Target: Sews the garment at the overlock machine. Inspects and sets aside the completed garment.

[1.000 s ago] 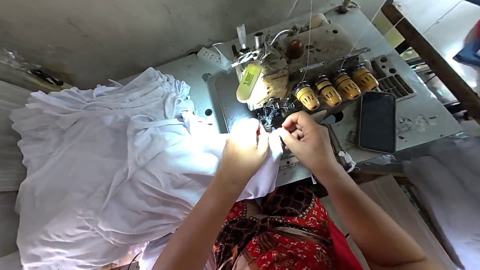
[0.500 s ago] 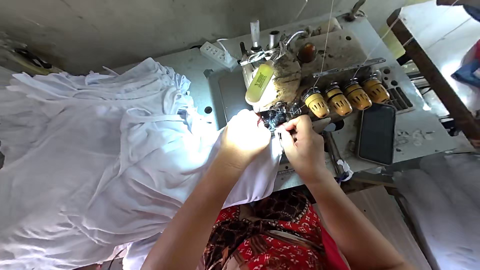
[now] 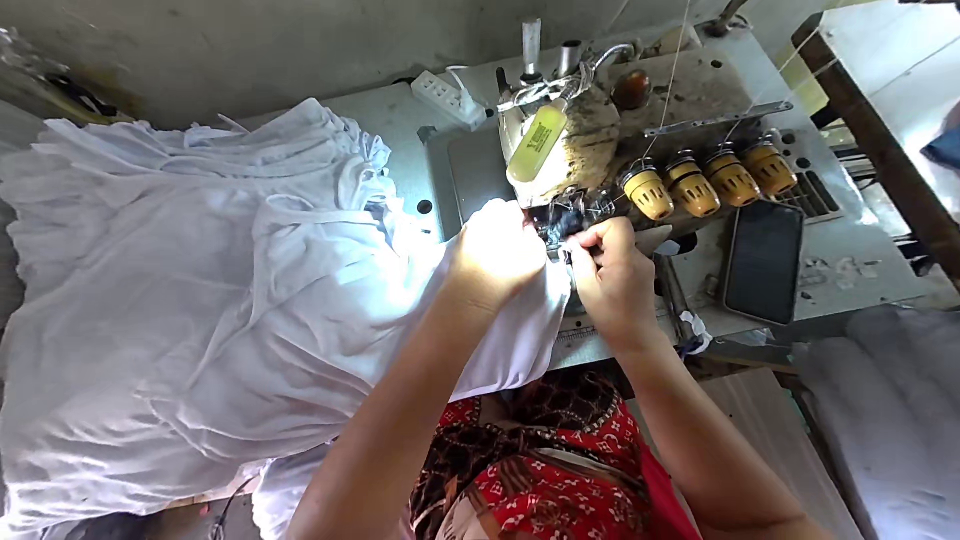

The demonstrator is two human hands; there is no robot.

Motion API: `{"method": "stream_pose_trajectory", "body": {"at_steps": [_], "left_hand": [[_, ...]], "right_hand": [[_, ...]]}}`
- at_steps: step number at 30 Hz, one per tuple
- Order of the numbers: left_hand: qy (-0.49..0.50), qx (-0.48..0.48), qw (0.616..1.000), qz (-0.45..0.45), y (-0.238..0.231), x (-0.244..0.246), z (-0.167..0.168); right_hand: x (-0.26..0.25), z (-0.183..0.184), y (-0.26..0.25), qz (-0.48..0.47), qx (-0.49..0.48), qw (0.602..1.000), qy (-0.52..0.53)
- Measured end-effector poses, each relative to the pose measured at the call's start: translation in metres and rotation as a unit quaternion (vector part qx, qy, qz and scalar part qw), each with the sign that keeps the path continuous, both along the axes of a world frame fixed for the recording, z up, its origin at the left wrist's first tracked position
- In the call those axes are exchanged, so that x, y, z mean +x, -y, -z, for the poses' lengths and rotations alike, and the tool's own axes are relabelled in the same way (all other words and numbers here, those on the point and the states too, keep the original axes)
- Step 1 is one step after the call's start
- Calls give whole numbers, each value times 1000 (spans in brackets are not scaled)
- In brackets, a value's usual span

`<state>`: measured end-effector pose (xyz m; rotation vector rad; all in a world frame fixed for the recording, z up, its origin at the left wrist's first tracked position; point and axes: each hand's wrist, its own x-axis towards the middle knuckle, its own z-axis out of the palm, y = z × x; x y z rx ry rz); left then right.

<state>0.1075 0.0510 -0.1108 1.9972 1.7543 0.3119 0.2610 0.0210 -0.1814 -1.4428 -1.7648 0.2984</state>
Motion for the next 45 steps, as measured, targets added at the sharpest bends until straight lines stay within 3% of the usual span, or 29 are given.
{"method": "stream_pose_trajectory", "body": {"at_steps": [9, 19, 22, 25, 28, 31, 34, 38, 41, 45], "left_hand": [[16, 21, 1000, 7, -4, -3, 3], [19, 23, 999, 12, -7, -5, 2], [18, 20, 1000, 9, -6, -5, 2], [1, -11, 1000, 4, -9, -6, -2], [4, -18, 1000, 6, -9, -6, -2], [45, 7, 999, -16, -12, -8, 2], [44, 69, 996, -45, -14, -14, 13], [49, 79, 995, -33, -19, -19, 24], [111, 109, 985, -79, -22, -20, 18], [323, 28, 931, -166, -29, -32, 9]], "right_hand": [[0, 0, -2, -9, 13, 1000, -8], [5, -7, 2, -38, -36, 998, 15], [42, -20, 11, -70, -25, 997, 15], [115, -33, -5, 39, 51, 997, -42], [167, -43, -57, 113, -35, 992, -38], [177, -27, -97, 33, -195, 978, -65], [175, -2, -107, -30, -187, 982, -1], [176, 1, -108, -43, -199, 979, 20], [174, -13, -109, -27, -261, 965, -16], [170, -26, -108, -53, -255, 965, -36]]}}
